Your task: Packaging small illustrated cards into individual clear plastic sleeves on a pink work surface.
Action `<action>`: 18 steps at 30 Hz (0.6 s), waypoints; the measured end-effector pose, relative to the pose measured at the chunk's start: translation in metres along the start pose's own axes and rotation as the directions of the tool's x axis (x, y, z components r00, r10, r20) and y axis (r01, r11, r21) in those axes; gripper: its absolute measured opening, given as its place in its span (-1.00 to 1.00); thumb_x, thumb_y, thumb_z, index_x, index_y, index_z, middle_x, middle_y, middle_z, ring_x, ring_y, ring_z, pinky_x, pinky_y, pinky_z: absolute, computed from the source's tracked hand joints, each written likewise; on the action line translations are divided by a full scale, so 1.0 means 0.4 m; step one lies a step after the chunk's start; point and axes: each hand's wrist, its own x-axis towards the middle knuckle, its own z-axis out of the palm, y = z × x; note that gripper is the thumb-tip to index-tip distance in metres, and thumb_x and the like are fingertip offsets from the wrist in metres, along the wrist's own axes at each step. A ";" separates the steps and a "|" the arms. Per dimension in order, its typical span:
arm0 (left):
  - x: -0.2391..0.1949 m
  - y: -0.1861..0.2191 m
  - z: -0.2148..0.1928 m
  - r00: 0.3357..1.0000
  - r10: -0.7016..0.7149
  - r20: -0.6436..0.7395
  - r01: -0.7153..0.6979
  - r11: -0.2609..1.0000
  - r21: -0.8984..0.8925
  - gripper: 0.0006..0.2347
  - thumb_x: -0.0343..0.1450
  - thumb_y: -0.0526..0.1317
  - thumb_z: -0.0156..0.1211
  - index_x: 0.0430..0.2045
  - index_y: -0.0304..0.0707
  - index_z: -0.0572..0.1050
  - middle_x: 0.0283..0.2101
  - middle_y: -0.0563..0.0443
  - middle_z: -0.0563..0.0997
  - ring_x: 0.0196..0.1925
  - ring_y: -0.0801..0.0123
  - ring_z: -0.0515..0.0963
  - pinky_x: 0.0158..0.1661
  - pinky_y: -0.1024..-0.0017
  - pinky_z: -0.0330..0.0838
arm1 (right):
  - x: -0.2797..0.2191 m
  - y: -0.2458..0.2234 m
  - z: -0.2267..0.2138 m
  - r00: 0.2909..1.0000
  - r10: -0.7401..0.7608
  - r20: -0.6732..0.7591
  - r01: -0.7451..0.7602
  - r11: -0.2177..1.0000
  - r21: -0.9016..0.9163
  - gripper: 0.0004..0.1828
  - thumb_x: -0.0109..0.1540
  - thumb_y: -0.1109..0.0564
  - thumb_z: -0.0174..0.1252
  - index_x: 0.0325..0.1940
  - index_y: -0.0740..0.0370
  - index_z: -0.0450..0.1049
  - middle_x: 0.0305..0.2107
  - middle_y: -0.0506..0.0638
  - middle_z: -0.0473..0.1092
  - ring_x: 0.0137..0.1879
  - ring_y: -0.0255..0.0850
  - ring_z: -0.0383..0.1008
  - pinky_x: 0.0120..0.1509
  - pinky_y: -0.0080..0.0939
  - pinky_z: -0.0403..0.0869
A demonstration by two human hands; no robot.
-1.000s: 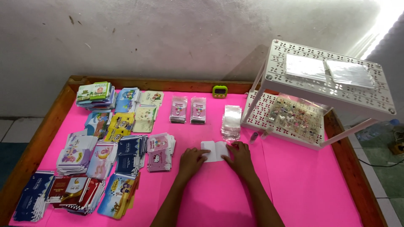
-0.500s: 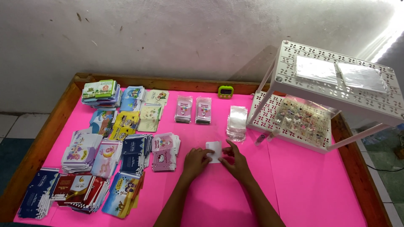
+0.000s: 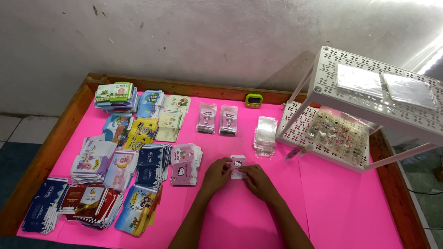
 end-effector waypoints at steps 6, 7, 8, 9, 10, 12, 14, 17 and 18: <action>0.006 -0.037 0.027 0.999 0.031 0.013 -0.032 0.991 0.127 -0.73 0.43 -0.18 0.22 0.02 -0.03 0.57 -0.18 -0.12 0.56 -0.14 -0.03 0.61 -0.13 0.14 0.52 | -0.004 0.014 0.005 0.999 0.012 -0.047 -0.010 0.998 0.060 -0.61 0.23 0.27 0.04 0.08 0.05 0.60 -0.04 0.04 0.58 0.11 0.02 0.50 0.26 0.02 0.44; 0.008 -0.039 0.027 0.999 0.032 0.014 -0.034 0.991 0.127 -0.73 0.43 -0.18 0.22 0.02 -0.03 0.57 -0.18 -0.12 0.56 -0.14 -0.03 0.61 -0.13 0.14 0.52 | -0.010 0.055 0.020 0.999 0.013 -0.049 -0.010 0.998 0.060 -0.61 0.23 0.27 0.04 0.08 0.05 0.60 -0.04 0.04 0.58 0.11 0.02 0.50 0.26 0.02 0.44; 0.009 -0.042 0.027 0.999 0.024 0.030 -0.028 0.991 0.131 -0.72 0.43 -0.17 0.22 0.04 -0.02 0.56 -0.17 -0.12 0.55 -0.12 -0.02 0.60 -0.12 0.15 0.52 | -0.016 0.096 0.035 0.986 -0.019 -0.166 0.023 1.000 0.020 -0.62 0.22 0.29 0.06 0.07 0.10 0.59 -0.05 0.07 0.57 0.11 0.04 0.50 0.26 0.01 0.44; 0.010 -0.044 0.027 0.999 0.017 0.045 -0.023 0.991 0.135 -0.71 0.43 -0.16 0.23 0.06 -0.01 0.55 -0.16 -0.11 0.54 -0.11 -0.01 0.60 -0.10 0.15 0.52 | -0.022 0.137 0.049 0.959 -0.057 -0.279 0.052 0.998 -0.025 -0.63 0.20 0.32 0.07 0.06 0.14 0.58 -0.06 0.11 0.55 0.12 0.07 0.50 0.25 0.01 0.44; 0.010 -0.047 0.028 0.999 0.019 0.046 -0.025 0.990 0.136 -0.71 0.43 -0.16 0.23 0.06 -0.01 0.55 -0.16 -0.11 0.54 -0.11 -0.01 0.60 -0.10 0.15 0.52 | -0.020 0.128 0.031 0.958 -0.057 -0.281 0.051 0.998 -0.026 -0.63 0.20 0.32 0.07 0.06 0.14 0.58 -0.06 0.11 0.55 0.12 0.07 0.50 0.25 0.01 0.44; 0.015 -0.051 0.029 0.999 -0.001 0.045 -0.005 0.991 0.137 -0.70 0.41 -0.19 0.25 0.05 0.01 0.56 -0.16 -0.08 0.54 -0.12 0.07 0.61 -0.13 0.18 0.52 | -0.015 0.114 -0.008 0.814 -0.048 -0.578 -0.097 0.971 -0.217 -0.66 0.23 0.26 0.13 0.10 0.14 0.50 -0.05 0.05 0.47 0.14 0.00 0.46 0.31 0.00 0.40; 0.014 -0.052 0.030 0.999 0.013 0.040 -0.018 0.990 0.142 -0.71 0.42 -0.18 0.24 0.04 0.01 0.56 -0.17 -0.08 0.54 -0.13 0.06 0.60 -0.13 0.17 0.52 | -0.011 0.104 -0.059 0.704 -0.077 -0.706 -0.170 0.947 -0.273 -0.62 0.21 0.25 0.17 0.13 0.13 0.44 -0.04 0.02 0.41 0.14 -0.04 0.39 0.32 -0.02 0.37; 0.016 -0.058 0.036 0.999 0.025 0.032 -0.030 0.988 0.153 -0.72 0.42 -0.16 0.23 0.04 0.01 0.56 -0.19 -0.08 0.53 -0.13 0.05 0.60 -0.12 0.17 0.53 | -0.027 0.119 -0.110 0.551 -0.076 -0.831 -0.279 0.922 -0.269 -0.48 0.18 0.25 0.24 0.21 0.16 0.29 0.03 0.02 0.30 0.16 -0.04 0.30 0.27 -0.06 0.40; 0.016 -0.061 0.039 0.999 0.025 0.030 -0.029 0.987 0.160 -0.72 0.43 -0.15 0.23 0.04 0.00 0.55 -0.19 -0.07 0.53 -0.12 0.06 0.60 -0.12 0.17 0.53 | -0.036 0.129 -0.122 0.523 -0.032 -0.852 -0.306 0.926 -0.222 -0.39 0.17 0.26 0.27 0.25 0.19 0.19 0.08 0.06 0.25 0.18 0.00 0.29 0.21 -0.07 0.45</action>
